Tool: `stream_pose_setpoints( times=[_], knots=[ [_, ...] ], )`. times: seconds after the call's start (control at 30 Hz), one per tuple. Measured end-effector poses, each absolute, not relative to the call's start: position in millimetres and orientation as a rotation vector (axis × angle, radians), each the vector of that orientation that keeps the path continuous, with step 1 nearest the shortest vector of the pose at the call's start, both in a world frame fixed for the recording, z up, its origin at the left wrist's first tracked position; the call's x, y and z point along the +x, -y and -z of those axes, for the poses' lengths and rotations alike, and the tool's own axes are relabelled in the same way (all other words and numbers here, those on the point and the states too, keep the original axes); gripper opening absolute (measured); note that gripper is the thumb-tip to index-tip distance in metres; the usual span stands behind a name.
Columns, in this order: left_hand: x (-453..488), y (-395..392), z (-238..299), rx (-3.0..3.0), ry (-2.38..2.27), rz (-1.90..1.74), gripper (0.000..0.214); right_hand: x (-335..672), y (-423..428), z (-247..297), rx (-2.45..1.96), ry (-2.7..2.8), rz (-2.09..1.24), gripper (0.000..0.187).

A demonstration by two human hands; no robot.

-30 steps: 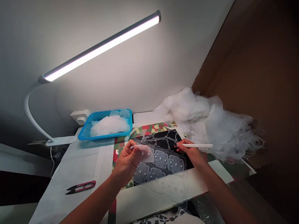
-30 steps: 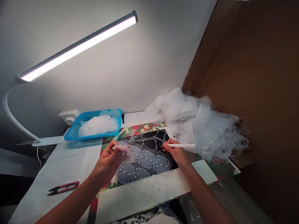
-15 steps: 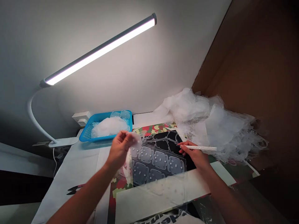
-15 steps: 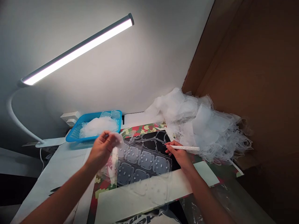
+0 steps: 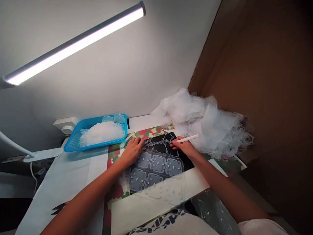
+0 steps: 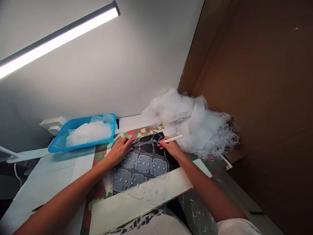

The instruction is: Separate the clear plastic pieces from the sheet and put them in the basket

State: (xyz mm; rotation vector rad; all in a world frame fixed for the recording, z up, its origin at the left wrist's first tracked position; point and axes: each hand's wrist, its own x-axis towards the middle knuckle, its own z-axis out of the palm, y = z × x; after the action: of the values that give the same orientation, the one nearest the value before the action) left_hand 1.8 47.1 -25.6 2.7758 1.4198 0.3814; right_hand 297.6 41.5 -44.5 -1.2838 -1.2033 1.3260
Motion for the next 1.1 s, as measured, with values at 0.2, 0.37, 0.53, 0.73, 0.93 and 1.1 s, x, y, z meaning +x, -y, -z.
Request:
stream_pose_setpoints(
  times=[0.2,0.37,0.53,0.73,0.93,1.1],
  knots=[
    [-2.9,-72.5,19.7,2.659,-1.611,-0.341,0.018,300.5,-71.7,48.2,-1.346,1.377,-0.987,0.028],
    [23.6,-74.7,4.2,2.644,-1.686,-0.448,0.038,297.0,-89.7,39.6,-1.315,1.482,-0.863,0.028],
    [60.0,-12.0,30.4,2.696,-1.084,-0.675,0.036,304.3,-41.4,14.0,-1.206,1.828,-0.822,0.021],
    [55.6,28.2,54.9,2.723,-0.965,-0.431,0.052,307.2,6.0,14.0,-1.098,2.15,-0.961,0.015],
    [54.6,24.5,52.8,2.752,-0.986,-0.393,0.051,299.3,6.7,19.9,-1.115,2.168,-0.903,0.015],
    [55.3,27.0,51.7,2.757,-0.98,-0.416,0.051,296.3,8.0,21.5,-1.104,2.18,-0.854,0.013]
  ],
)
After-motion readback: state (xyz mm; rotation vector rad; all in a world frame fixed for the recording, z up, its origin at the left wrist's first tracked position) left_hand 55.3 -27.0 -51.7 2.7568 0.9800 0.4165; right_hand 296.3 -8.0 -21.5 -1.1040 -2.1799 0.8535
